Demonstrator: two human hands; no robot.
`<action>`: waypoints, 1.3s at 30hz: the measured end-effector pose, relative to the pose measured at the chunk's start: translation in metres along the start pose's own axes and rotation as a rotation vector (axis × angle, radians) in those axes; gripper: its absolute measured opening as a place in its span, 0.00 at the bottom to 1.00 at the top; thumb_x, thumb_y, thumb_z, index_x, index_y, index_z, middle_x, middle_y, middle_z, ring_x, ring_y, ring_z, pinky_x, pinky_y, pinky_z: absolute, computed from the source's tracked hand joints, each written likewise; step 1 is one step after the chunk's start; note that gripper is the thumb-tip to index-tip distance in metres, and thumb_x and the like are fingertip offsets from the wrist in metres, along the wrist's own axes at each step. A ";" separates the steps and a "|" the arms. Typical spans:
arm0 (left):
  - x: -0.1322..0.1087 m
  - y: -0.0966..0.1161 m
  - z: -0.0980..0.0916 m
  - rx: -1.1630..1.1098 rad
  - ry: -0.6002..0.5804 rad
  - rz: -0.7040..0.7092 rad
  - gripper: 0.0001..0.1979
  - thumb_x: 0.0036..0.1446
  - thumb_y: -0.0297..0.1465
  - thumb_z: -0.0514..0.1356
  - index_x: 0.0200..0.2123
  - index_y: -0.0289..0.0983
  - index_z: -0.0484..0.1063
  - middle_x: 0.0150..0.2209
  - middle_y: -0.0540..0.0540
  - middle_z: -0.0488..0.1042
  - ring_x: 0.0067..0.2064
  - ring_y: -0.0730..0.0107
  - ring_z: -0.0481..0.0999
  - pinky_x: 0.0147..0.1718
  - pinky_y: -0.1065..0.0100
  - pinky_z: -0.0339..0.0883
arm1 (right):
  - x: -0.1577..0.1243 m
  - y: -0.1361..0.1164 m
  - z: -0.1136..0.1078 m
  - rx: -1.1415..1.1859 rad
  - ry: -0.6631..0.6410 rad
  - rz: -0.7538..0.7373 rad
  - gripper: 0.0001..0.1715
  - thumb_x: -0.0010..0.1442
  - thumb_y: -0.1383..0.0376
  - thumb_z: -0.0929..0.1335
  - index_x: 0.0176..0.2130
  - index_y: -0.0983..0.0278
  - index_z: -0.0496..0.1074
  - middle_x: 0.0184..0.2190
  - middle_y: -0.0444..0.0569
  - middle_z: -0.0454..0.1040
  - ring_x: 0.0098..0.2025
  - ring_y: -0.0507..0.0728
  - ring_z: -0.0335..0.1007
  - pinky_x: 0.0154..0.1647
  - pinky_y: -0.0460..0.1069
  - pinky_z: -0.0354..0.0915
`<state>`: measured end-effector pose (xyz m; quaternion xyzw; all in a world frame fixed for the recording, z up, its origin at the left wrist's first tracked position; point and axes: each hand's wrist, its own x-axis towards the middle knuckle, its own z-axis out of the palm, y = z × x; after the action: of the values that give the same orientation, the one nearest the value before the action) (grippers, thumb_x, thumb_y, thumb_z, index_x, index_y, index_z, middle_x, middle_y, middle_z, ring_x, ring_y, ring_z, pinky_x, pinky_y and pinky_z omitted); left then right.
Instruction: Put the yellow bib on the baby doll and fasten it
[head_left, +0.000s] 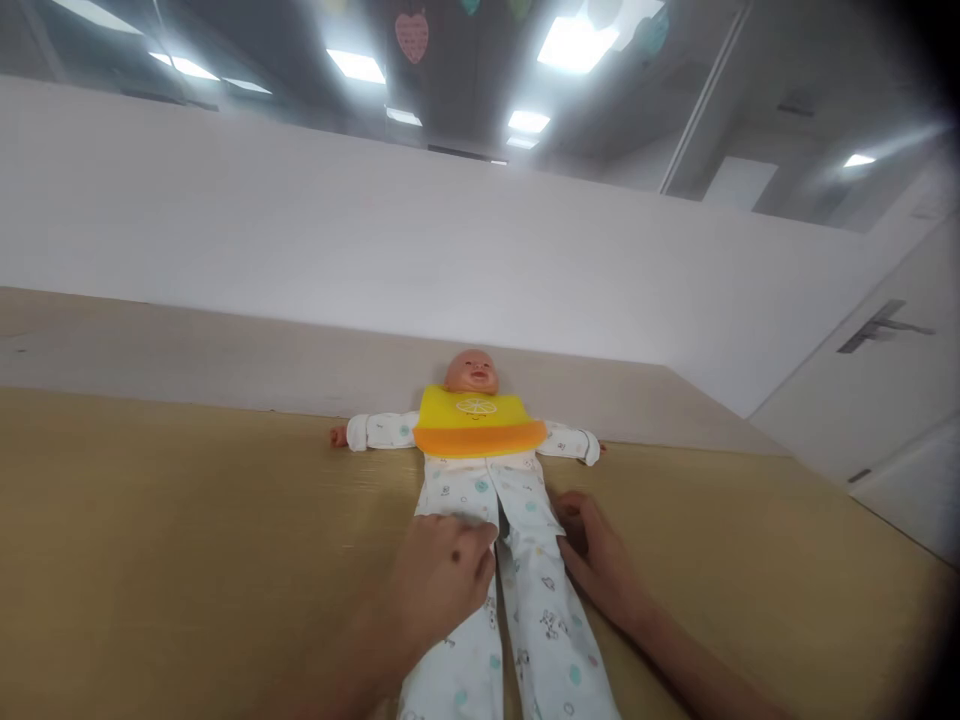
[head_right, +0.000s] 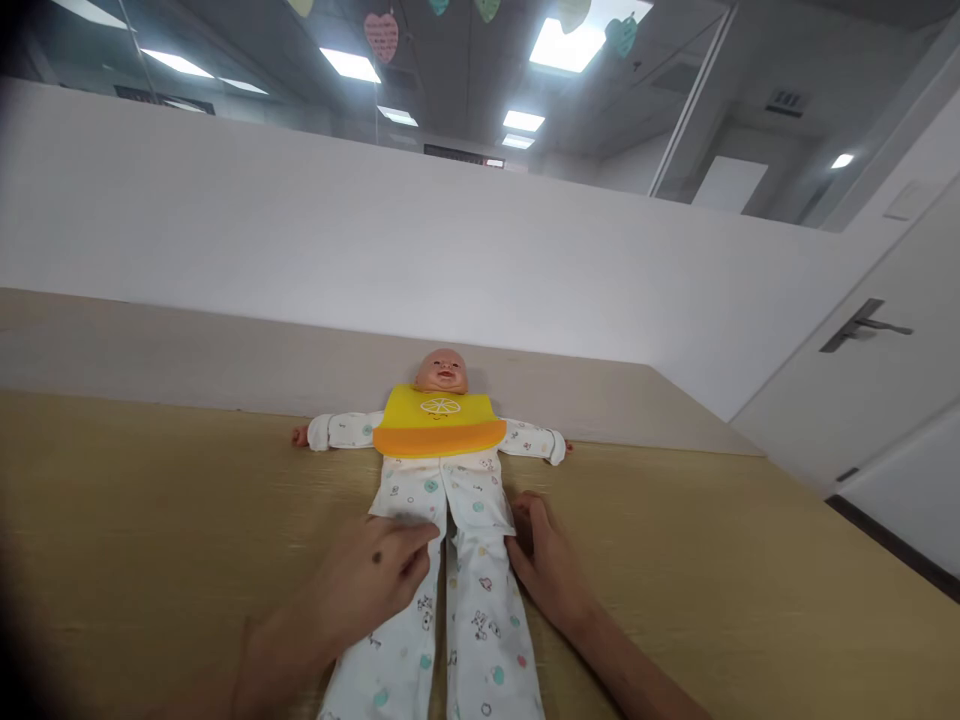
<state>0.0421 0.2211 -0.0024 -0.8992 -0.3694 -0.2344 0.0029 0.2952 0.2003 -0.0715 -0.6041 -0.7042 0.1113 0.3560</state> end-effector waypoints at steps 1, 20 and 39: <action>0.006 0.007 0.000 0.043 -0.090 0.002 0.13 0.54 0.20 0.51 0.29 0.39 0.75 0.23 0.49 0.74 0.26 0.65 0.73 0.26 0.66 0.63 | -0.002 -0.001 -0.001 -0.014 0.010 -0.009 0.14 0.61 0.63 0.62 0.48 0.59 0.59 0.49 0.51 0.65 0.50 0.61 0.65 0.50 0.58 0.66; 0.042 0.004 0.030 0.166 -0.142 0.137 0.07 0.53 0.24 0.61 0.25 0.38 0.77 0.42 0.43 0.68 0.46 0.58 0.60 0.48 0.54 0.56 | -0.020 -0.013 -0.010 -0.247 -0.161 0.133 0.22 0.65 0.56 0.60 0.24 0.63 0.63 0.22 0.47 0.69 0.24 0.54 0.64 0.27 0.48 0.54; 0.043 -0.012 0.020 0.023 -0.068 0.240 0.09 0.50 0.21 0.59 0.21 0.36 0.75 0.64 0.44 0.56 0.60 0.49 0.55 0.57 0.47 0.53 | 0.021 -0.011 0.005 0.359 -0.204 0.223 0.12 0.57 0.62 0.60 0.25 0.64 0.65 0.21 0.45 0.69 0.23 0.54 0.63 0.25 0.46 0.57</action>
<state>0.0689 0.2616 -0.0037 -0.9443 -0.2617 -0.1973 0.0285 0.2829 0.2184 -0.0610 -0.5908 -0.6343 0.3339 0.3703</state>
